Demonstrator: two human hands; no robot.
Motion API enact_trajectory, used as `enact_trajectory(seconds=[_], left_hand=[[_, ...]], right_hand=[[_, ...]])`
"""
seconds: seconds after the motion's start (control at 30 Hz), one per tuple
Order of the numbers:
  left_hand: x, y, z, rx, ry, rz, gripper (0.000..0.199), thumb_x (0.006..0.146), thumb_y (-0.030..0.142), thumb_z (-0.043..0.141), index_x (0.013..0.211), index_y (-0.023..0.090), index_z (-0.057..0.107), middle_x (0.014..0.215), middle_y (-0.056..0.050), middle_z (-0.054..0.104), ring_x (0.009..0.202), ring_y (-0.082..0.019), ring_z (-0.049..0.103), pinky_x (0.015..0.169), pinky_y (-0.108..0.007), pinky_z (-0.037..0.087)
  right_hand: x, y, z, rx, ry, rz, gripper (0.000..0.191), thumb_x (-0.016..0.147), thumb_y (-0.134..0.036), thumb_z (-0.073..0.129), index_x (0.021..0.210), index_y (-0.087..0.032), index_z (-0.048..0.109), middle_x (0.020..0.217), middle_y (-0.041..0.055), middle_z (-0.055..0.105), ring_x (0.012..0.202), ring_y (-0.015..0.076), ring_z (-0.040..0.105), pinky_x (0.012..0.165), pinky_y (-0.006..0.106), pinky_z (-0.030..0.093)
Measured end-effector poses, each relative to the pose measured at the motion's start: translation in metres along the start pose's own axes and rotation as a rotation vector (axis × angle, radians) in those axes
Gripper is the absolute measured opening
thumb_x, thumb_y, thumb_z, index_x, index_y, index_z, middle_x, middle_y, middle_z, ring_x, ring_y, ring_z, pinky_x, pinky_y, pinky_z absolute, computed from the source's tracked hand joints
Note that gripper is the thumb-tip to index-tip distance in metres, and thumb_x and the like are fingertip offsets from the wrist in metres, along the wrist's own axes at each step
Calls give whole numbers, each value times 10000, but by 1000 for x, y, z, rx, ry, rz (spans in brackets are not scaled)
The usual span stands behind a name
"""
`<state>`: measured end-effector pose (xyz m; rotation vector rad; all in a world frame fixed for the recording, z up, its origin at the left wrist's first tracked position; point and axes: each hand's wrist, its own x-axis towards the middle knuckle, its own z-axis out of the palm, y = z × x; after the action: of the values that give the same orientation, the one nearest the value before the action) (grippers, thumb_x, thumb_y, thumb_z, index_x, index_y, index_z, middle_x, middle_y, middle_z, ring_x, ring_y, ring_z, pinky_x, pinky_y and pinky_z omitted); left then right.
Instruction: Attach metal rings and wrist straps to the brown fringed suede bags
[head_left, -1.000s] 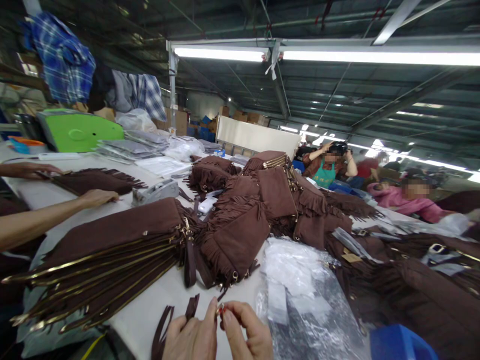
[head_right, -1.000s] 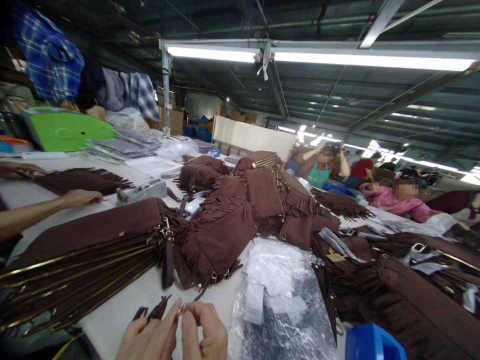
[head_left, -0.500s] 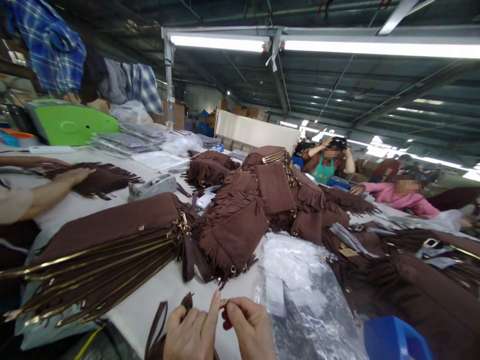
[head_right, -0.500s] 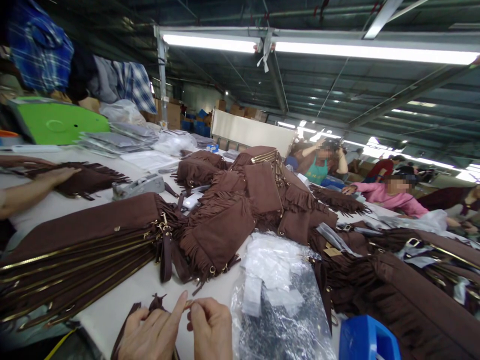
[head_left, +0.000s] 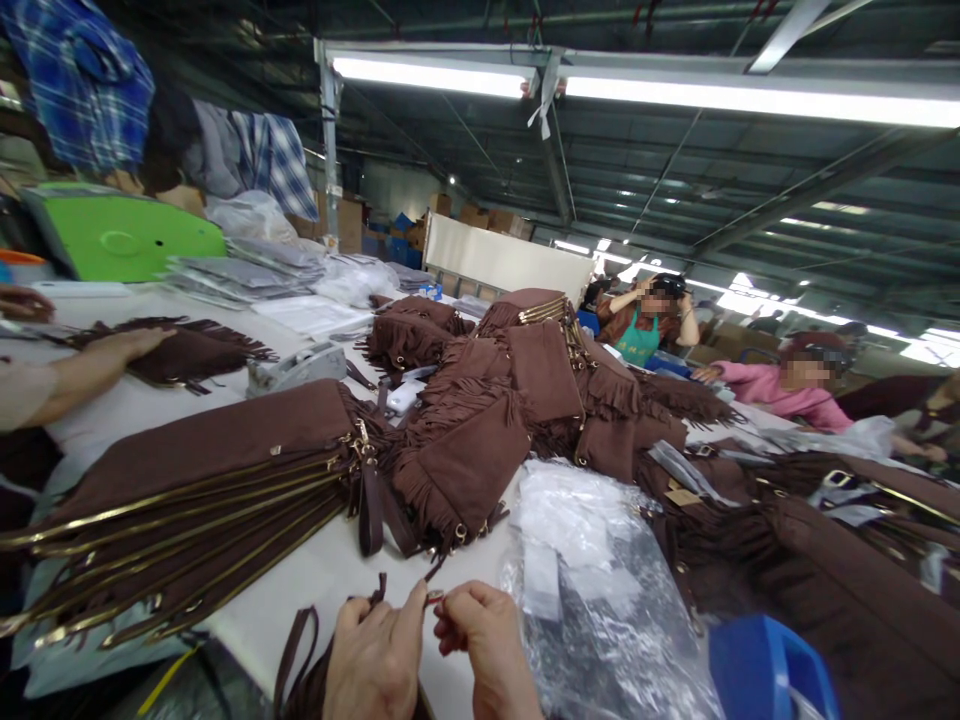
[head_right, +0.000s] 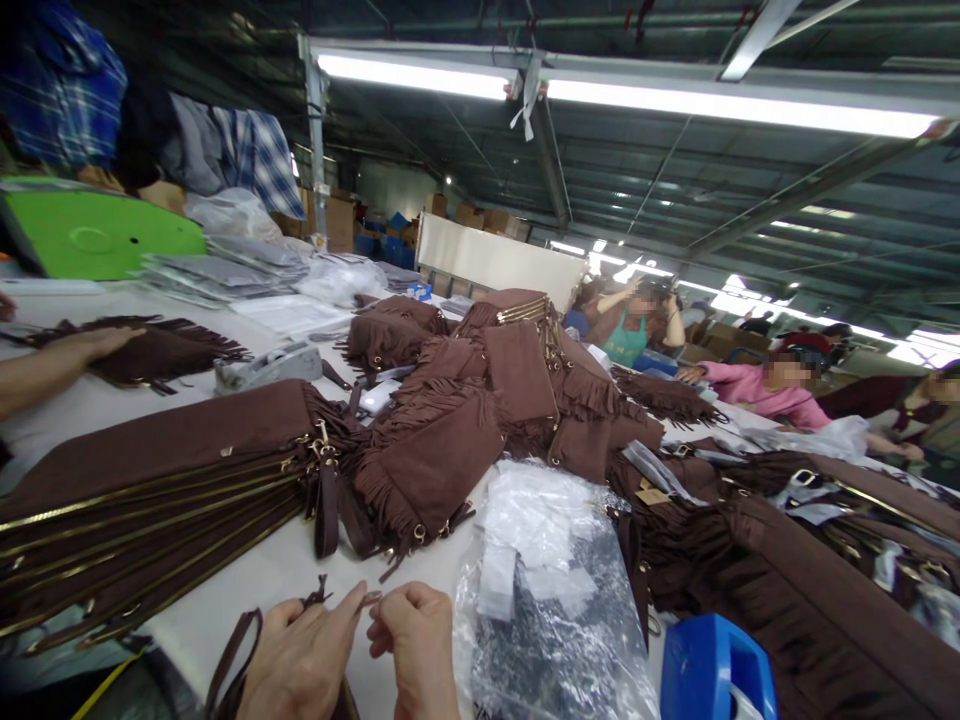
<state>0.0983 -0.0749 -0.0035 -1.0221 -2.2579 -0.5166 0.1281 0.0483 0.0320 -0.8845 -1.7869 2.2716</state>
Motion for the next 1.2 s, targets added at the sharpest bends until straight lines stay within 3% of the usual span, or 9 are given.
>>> enact_trajectory(seconds=[0.07,0.2,0.37,0.5,0.6,0.8,0.93,1.07,1.2], left_hand=[[2,-1,1,-182,-104,-187,306,855,73,328,953,162,604,673,-8,648,615,-152,580,680,-330,325],[19,1,-12,-712,-463,-744,285,810,268,398,602,200,581,481,9,562,496,-160,508,538,-276,304],[35,3,-31,-1190,-510,-1135,247,694,382,514,565,176,553,440,2,565,410,-110,349,472,-245,223],[33,-1,-33,-1394,-507,-1149,233,637,399,576,676,171,549,500,-9,614,468,-119,400,513,-235,262],[33,-2,-28,-1384,-488,-1110,319,662,489,567,646,174,522,501,2,581,506,-130,424,536,-243,289],[39,6,-27,-1240,-382,-1099,349,625,493,575,529,184,446,506,60,381,531,-111,345,532,-243,283],[41,10,-33,-1333,-366,-1194,301,591,438,602,537,178,459,505,65,385,513,-97,326,514,-237,280],[39,6,-33,-1449,-368,-1265,267,585,390,623,519,172,483,434,49,433,473,-98,354,514,-238,291],[37,0,-30,-1558,-449,-1299,224,551,345,650,552,159,524,405,48,438,453,-88,338,521,-235,277]], right_hand=[[2,8,3,-10,2,1,158,529,-265,498,484,-137,579,420,13,554,363,77,440,410,202,341],[3,20,9,-86,41,-96,161,532,-280,481,480,-151,562,414,-13,513,392,88,420,423,212,316],[3,28,9,-232,145,-273,163,559,-294,479,461,-175,532,429,-41,462,465,100,388,491,234,291],[3,34,8,-353,150,-362,188,632,-291,429,517,-180,528,469,-35,470,491,116,420,498,237,322],[-1,39,8,-422,146,-452,182,675,-262,441,525,-188,511,472,-32,480,484,121,441,488,237,331],[-18,34,12,-760,290,-1208,199,810,-105,428,640,-168,511,550,-5,508,546,123,445,547,248,311],[-24,23,11,-843,191,-1417,188,776,-61,370,675,-153,499,561,12,474,559,137,401,578,285,290],[-20,25,7,-750,212,-1325,204,770,-40,387,649,-172,485,556,-4,496,550,123,437,569,256,318],[-15,37,2,-650,290,-1006,183,747,-90,422,616,-188,501,541,-16,530,527,117,502,513,213,355]])
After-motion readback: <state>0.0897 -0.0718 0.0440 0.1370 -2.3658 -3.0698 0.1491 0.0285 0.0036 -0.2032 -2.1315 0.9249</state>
